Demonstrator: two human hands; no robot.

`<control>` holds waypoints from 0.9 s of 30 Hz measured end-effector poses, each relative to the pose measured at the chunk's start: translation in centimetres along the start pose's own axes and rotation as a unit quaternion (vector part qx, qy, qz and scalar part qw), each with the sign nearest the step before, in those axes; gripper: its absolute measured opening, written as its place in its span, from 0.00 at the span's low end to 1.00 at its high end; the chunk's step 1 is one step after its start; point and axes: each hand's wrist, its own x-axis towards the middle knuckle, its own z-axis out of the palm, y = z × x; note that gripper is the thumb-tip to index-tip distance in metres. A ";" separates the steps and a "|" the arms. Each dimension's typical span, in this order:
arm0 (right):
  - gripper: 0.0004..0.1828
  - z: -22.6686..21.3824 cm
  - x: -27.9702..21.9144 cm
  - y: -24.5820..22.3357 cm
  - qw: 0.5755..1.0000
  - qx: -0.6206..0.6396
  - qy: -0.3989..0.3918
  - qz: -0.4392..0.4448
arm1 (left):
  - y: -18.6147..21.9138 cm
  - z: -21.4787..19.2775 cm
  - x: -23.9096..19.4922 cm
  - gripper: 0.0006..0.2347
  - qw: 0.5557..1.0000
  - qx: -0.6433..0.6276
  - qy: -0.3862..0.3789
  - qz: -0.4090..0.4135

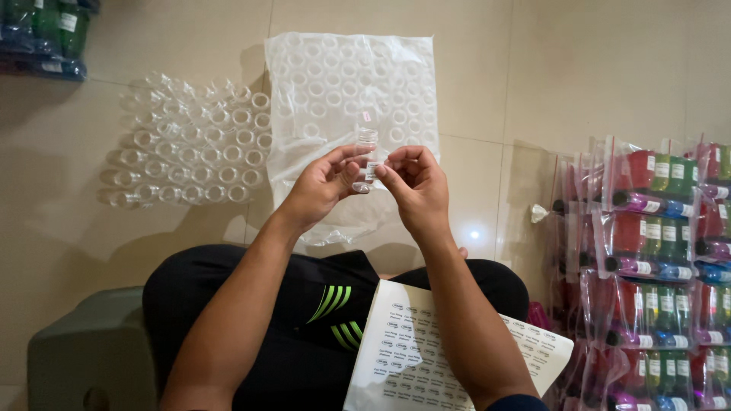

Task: The person sits cross-legged on the floor and repeatedly picks up small, clear plastic bottles from a bubble wrap sheet. They apply small white labels to the sides of the bottles by hand, referencing a printed sheet of labels on their lap, and then place the labeled bottles back onto the bubble wrap.

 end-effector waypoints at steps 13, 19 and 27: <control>0.20 -1.3 0.6 1.7 0.992 -0.121 -0.007 -0.027 | -3.2 -1.0 1.1 0.21 1.000 -0.020 0.007 0.017; 0.23 -0.6 0.4 0.6 0.994 -0.107 -0.035 0.007 | -1.8 1.4 0.6 0.21 0.998 -0.061 0.010 0.024; 0.28 0.0 0.1 3.2 0.989 -0.075 -0.129 -0.017 | 2.3 1.1 -2.1 0.24 0.947 0.292 0.102 0.086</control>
